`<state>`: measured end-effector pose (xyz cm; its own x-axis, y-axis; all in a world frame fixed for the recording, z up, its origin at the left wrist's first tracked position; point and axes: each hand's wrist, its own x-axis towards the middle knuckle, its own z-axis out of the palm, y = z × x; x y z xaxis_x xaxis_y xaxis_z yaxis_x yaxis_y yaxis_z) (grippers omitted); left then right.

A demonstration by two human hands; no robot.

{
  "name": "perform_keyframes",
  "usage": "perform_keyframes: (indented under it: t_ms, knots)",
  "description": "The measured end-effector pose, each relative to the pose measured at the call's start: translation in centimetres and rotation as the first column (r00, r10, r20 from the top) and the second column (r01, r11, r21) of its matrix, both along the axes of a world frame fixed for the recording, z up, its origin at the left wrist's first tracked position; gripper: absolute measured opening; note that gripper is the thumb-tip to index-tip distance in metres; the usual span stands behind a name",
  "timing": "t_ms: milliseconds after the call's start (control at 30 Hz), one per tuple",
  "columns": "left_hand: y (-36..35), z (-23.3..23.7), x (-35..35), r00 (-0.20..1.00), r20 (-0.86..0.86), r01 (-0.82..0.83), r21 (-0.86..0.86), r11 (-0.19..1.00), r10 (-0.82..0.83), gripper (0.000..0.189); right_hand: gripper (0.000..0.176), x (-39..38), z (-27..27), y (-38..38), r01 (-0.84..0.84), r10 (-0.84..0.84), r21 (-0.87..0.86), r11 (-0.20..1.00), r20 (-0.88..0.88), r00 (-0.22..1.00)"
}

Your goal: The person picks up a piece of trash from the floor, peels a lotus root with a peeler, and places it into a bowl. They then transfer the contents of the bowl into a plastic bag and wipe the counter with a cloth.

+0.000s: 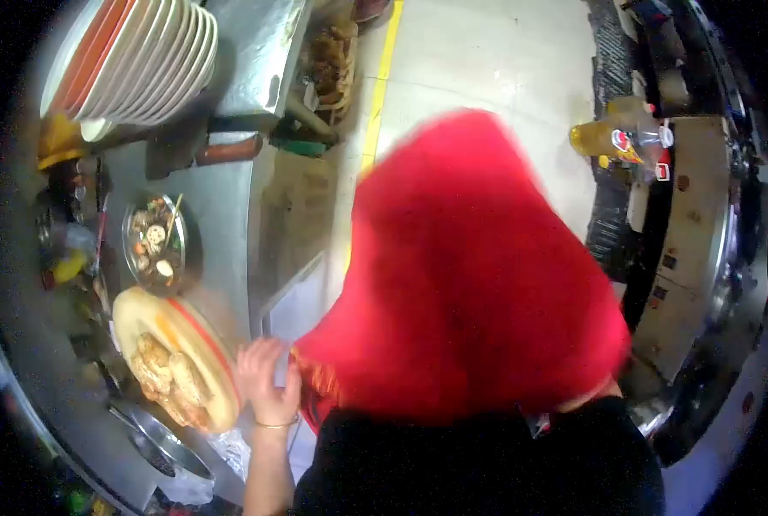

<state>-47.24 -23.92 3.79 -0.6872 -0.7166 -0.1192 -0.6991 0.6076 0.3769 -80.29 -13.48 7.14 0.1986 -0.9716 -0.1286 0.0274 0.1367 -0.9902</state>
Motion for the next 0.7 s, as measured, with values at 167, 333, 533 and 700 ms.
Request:
perform_keyframes:
  t_ms: [167, 333, 533, 700]
  knots:
    - [0.5, -3.1, -8.0, 0.998, 0.042, 0.039, 0.124, 0.992, -0.045, 0.036, 0.03, -7.7, 2.0, -3.2, -0.024, 0.153, -0.386, 0.922, 0.307, 0.939]
    - [0.0, -8.7, -19.6, 0.995, -0.048, -0.054, 0.485, 0.873, 0.088, 0.038, 0.029, -18.4, -3.2, -6.2, 0.114, 0.022, -0.348, 0.931, 0.365, 0.931]
    - [-4.5, -15.0, -29.2, 0.975, 0.031, -0.125, 0.892, 0.435, 0.218, 0.031, 0.028, -27.8, -13.2, -4.1, 0.336, -0.347, 0.091, 0.937, 0.17, 0.922]
    - [-9.2, -23.2, -39.7, 0.919, 0.157, -0.303, 0.868, 0.394, 0.361, 0.041, 0.027, -30.2, -23.2, -1.2, 0.533, -0.578, 0.528, 0.662, -0.093, 0.811]
